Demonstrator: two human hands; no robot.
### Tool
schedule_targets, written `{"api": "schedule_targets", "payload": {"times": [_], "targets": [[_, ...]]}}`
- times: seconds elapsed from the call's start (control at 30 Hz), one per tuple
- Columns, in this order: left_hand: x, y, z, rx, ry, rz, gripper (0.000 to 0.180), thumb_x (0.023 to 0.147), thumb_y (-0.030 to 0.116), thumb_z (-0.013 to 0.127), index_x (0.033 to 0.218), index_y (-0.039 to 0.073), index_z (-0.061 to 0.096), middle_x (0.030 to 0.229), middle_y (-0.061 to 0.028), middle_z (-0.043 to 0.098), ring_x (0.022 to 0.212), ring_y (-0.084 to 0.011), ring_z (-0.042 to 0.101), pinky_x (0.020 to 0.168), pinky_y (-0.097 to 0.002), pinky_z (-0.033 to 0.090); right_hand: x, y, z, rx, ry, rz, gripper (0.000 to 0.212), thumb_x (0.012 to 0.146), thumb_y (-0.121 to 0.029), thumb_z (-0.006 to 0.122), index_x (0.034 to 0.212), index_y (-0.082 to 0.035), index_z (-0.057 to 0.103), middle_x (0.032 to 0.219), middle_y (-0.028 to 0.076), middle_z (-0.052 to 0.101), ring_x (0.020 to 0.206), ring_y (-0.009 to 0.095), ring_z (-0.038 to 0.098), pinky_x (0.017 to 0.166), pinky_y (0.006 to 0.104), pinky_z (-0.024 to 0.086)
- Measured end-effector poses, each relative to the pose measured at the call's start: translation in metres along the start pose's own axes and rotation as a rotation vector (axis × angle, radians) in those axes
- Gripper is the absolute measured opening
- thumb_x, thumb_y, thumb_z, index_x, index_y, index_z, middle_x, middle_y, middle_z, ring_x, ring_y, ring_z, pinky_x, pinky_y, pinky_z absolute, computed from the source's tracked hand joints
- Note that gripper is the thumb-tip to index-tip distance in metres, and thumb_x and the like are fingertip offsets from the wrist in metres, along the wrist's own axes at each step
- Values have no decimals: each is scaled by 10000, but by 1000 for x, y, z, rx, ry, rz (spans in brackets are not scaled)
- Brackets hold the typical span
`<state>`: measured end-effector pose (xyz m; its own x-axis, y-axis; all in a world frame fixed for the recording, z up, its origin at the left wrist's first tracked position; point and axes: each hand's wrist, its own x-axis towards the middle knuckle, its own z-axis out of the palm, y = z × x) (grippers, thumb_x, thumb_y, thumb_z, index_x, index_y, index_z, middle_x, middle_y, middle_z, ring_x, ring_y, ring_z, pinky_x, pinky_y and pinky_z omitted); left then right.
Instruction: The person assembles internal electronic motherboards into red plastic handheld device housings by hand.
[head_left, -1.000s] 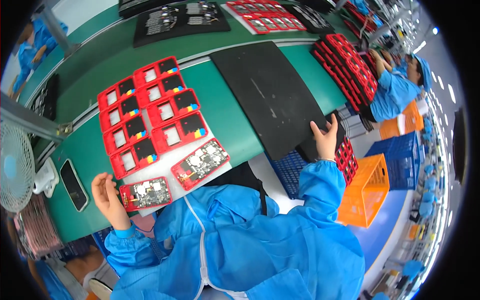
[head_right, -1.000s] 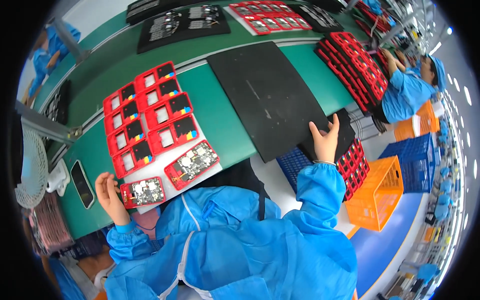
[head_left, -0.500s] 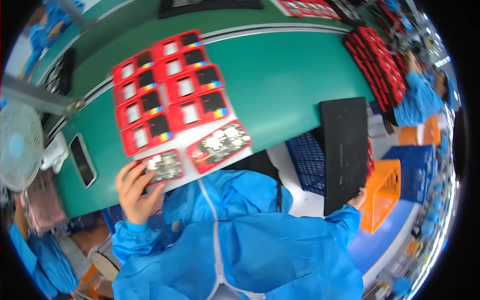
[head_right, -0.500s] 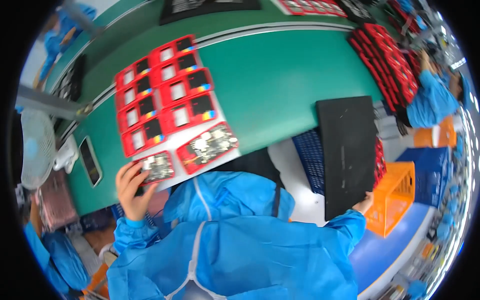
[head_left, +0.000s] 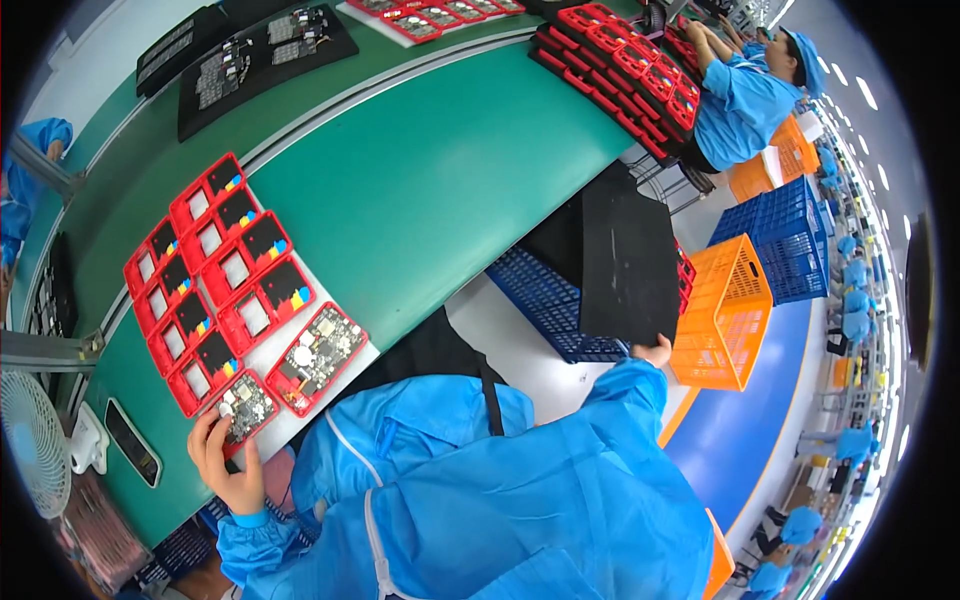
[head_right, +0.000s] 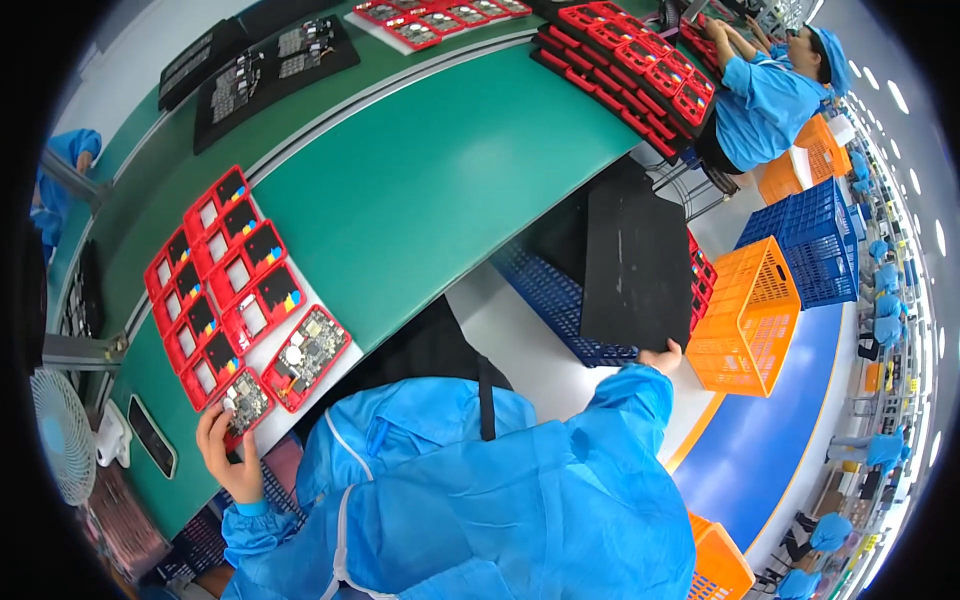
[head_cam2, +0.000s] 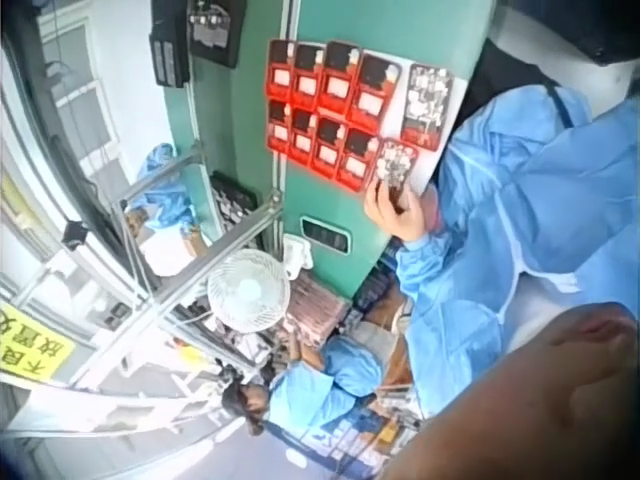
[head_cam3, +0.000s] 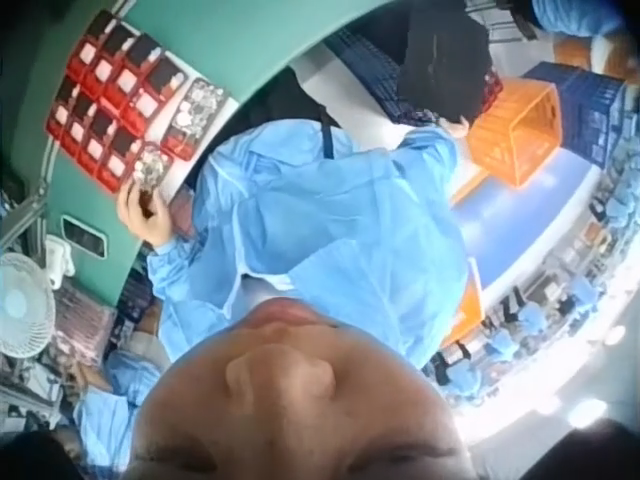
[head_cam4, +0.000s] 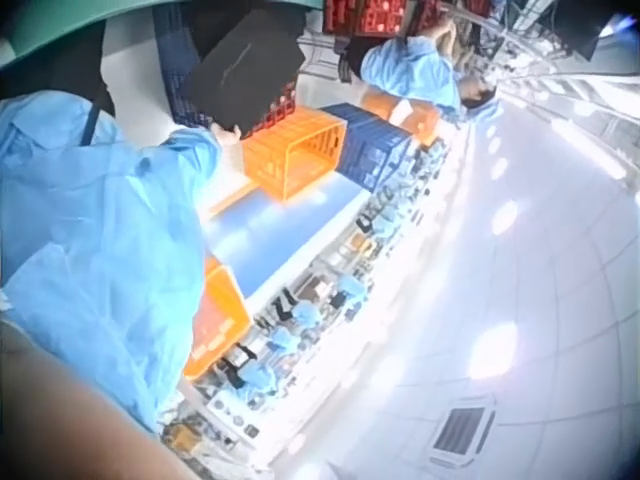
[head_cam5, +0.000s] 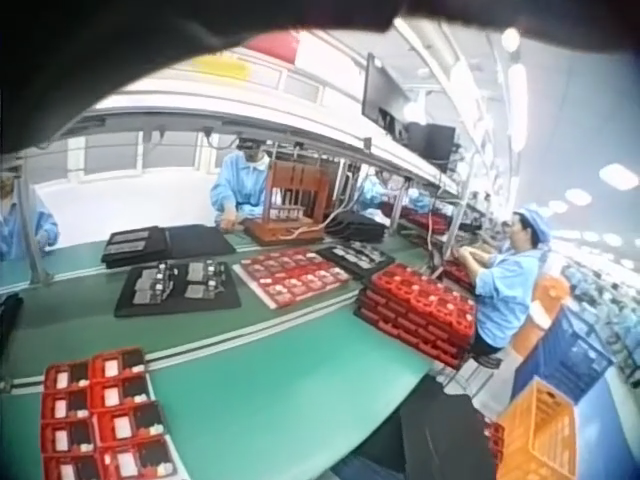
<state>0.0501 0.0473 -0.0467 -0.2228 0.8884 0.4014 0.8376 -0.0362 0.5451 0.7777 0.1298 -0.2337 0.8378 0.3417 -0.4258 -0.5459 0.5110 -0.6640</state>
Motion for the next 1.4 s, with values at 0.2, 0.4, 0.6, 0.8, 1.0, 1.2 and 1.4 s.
{"api": "schedule_targets", "payload": {"times": [0.2,0.4,0.6,0.8,1.0,1.2,1.4], "targets": [[-12,-9,-5,-23,216,-115,356,898,52,588,1249,-5,576,1321,-172,545,1222,-317,524,1059,-401,377,-9,79,73,-420,255,258,477,883,-289,700,1318,-161,552,1317,4,609,1197,211,535,950,445,449],[-11,-31,-20,-26,375,-326,295,973,79,552,1259,10,562,1302,-137,554,1129,-242,546,938,-357,421,-67,123,169,-696,87,-1112,413,913,-210,707,1243,21,611,1230,171,650,1080,330,634,973,406,499],[7,-32,-10,-30,365,-352,258,943,36,576,1200,12,580,1230,-100,580,926,-182,571,802,-315,439,-321,168,333,-332,-1025,-64,257,1018,-183,549,1208,-16,595,1150,128,638,1074,227,623,959,364,513],[10,-26,-10,2,364,-353,280,890,-4,578,1170,10,573,1168,-110,587,877,-191,547,777,-315,427,-457,371,375,-344,-1256,832,709,1003,-409,581,1494,19,301,1523,225,345,1410,343,372,1127,485,380],[3,-27,-6,73,372,-402,287,849,38,604,1135,11,584,1143,-137,569,966,-249,554,779,-332,434,-463,449,426,-88,-909,979,1115,895,-529,687,1566,-7,-34,1576,229,183,1432,368,323,1133,564,360],[12,-13,-12,241,297,-418,252,871,89,594,1114,22,588,1261,-154,522,1065,-257,542,778,-308,428,-489,464,450,-157,-664,869,751,914,-336,692,1468,-9,305,1415,194,357,1005,282,582,870,453,541],[13,-21,-12,220,278,-436,256,871,110,596,1112,24,590,1274,-157,520,1100,-268,538,789,-314,418,-473,488,478,-343,-740,659,260,872,-174,744,945,-57,523,945,68,561,849,196,563,671,389,552]]}}
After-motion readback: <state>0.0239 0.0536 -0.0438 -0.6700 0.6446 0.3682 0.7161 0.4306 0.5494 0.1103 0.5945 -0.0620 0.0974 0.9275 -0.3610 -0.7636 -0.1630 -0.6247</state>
